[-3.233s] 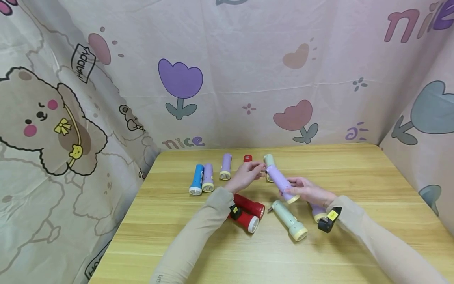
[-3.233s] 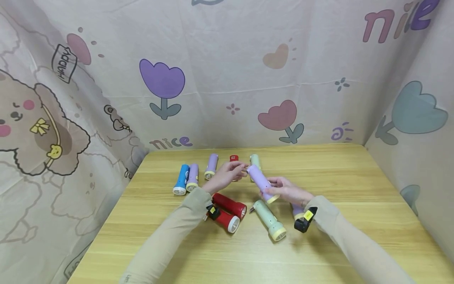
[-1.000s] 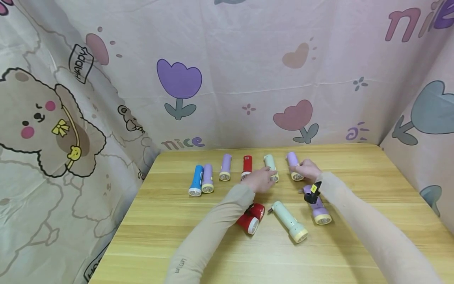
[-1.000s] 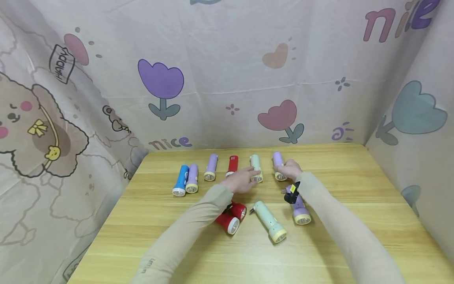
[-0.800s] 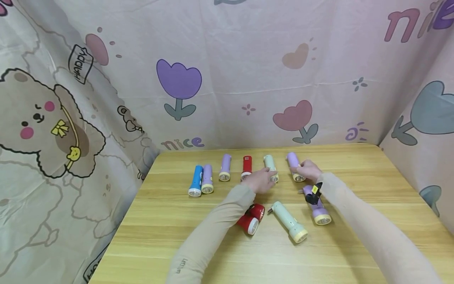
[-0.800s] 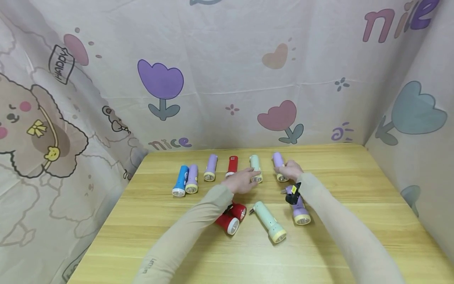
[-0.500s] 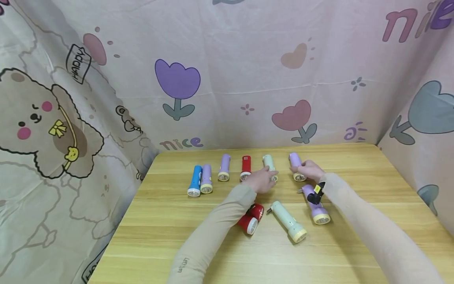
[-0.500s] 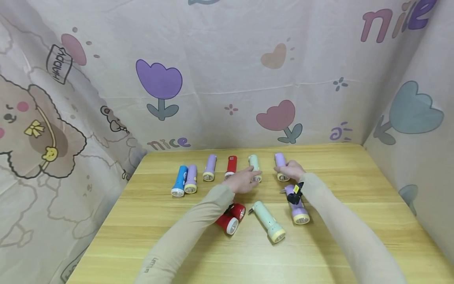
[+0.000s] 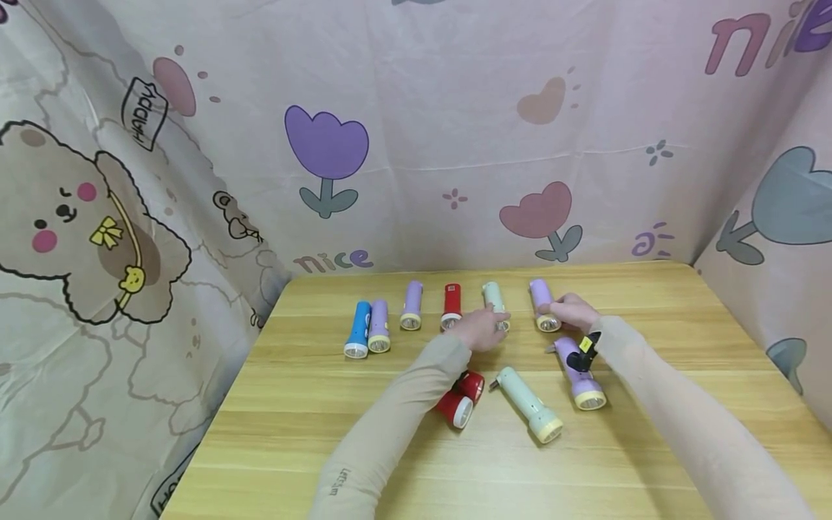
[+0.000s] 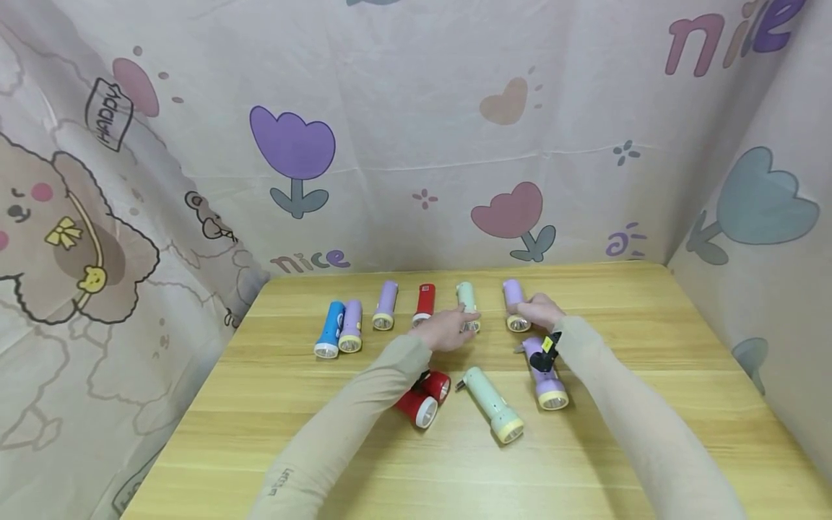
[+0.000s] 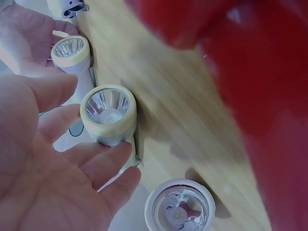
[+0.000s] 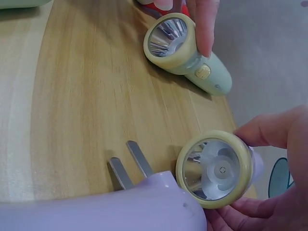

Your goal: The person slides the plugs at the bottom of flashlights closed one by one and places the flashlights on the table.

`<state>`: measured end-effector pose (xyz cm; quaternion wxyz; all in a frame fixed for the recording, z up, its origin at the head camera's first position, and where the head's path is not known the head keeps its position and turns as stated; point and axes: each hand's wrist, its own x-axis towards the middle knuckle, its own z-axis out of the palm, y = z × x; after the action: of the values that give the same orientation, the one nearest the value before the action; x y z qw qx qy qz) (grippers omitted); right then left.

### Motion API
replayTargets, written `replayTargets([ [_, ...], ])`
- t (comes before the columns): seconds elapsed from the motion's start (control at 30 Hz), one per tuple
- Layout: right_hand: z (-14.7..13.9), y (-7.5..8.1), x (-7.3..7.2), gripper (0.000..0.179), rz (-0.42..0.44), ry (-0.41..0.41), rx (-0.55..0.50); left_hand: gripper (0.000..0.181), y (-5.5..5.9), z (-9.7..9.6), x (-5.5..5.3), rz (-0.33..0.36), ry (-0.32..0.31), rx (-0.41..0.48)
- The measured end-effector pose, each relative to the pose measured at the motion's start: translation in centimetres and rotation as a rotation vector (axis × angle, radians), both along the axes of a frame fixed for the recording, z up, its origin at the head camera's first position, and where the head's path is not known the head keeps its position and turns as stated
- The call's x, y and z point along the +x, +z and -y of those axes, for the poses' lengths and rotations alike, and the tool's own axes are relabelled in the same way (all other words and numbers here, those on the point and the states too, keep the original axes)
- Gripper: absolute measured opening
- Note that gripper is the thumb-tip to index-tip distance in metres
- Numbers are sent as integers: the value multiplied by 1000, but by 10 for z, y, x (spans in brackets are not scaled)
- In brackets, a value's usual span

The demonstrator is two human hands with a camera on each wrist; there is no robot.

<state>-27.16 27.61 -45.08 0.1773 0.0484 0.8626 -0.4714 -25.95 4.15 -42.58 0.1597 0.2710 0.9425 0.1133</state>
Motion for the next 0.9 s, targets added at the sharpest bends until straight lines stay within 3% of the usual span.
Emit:
replayTargets([
  [0.43,-2,0,2,28,52,-6,-41,50,2,-2,-1,25,2,2],
  [0.9,-3,-5,-4,25,69,-34,-78,50,0,-7,-4,20,12,-4],
])
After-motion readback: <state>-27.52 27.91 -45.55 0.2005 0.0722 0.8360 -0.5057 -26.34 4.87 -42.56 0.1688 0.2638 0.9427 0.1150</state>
